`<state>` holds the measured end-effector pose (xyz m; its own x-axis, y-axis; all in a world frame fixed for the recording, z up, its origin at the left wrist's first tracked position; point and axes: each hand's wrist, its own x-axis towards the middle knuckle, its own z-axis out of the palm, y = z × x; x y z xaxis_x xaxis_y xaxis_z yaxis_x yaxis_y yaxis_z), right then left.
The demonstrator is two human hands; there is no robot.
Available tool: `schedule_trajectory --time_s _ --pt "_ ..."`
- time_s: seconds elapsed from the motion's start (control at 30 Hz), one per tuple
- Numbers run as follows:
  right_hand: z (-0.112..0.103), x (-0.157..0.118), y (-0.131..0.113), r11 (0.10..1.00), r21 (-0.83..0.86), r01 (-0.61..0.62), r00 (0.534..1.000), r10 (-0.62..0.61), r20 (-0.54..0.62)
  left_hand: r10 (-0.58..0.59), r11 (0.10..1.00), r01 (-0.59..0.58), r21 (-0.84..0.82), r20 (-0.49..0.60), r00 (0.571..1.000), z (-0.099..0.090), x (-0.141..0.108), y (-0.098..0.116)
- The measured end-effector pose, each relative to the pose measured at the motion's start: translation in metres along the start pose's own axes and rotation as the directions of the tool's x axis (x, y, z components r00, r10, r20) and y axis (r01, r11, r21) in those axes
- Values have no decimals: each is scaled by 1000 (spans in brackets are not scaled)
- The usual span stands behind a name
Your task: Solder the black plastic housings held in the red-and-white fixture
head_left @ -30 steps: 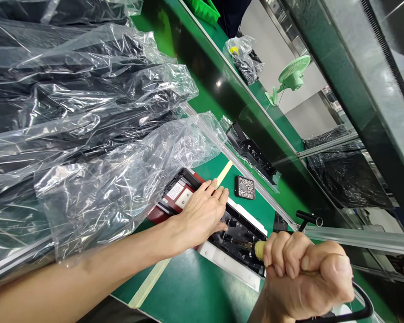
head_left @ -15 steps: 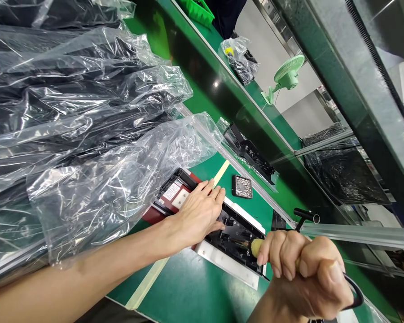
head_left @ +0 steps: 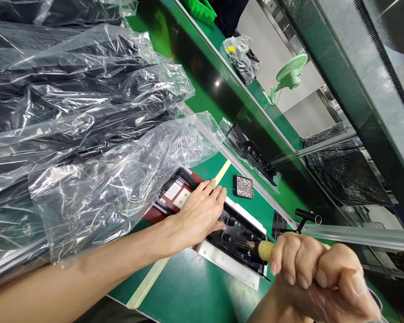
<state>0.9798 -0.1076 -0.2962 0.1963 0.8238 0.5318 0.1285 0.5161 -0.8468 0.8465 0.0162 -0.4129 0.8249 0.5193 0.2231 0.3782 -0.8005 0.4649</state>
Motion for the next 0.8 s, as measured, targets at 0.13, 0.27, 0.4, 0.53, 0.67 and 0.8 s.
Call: schedule_trajectory --time_s 0.13,0.27,0.4,0.53,0.67,0.8 --pt "0 4 -5 996 -69 65 979 -77 -189 3 1000 -3 0 7 1000 -1 0 0" --pt "7 10 -3 981 -178 74 925 -134 -355 5 1000 -4 -8 9 1000 0 0 -1" --pt "13 15 3 973 -226 57 902 -147 -406 8 1000 -8 -17 4 1000 3 -1 -2" --pt "17 20 8 961 -264 81 882 -193 -430 4 1000 -3 -17 20 1000 3 -1 -2" --pt "21 23 10 960 -272 73 871 -194 -451 -5 1000 6 -21 46 999 -2 -1 0" --pt "27 24 13 953 -298 51 839 -203 -505 -11 1000 13 -27 47 999 -3 -1 1"
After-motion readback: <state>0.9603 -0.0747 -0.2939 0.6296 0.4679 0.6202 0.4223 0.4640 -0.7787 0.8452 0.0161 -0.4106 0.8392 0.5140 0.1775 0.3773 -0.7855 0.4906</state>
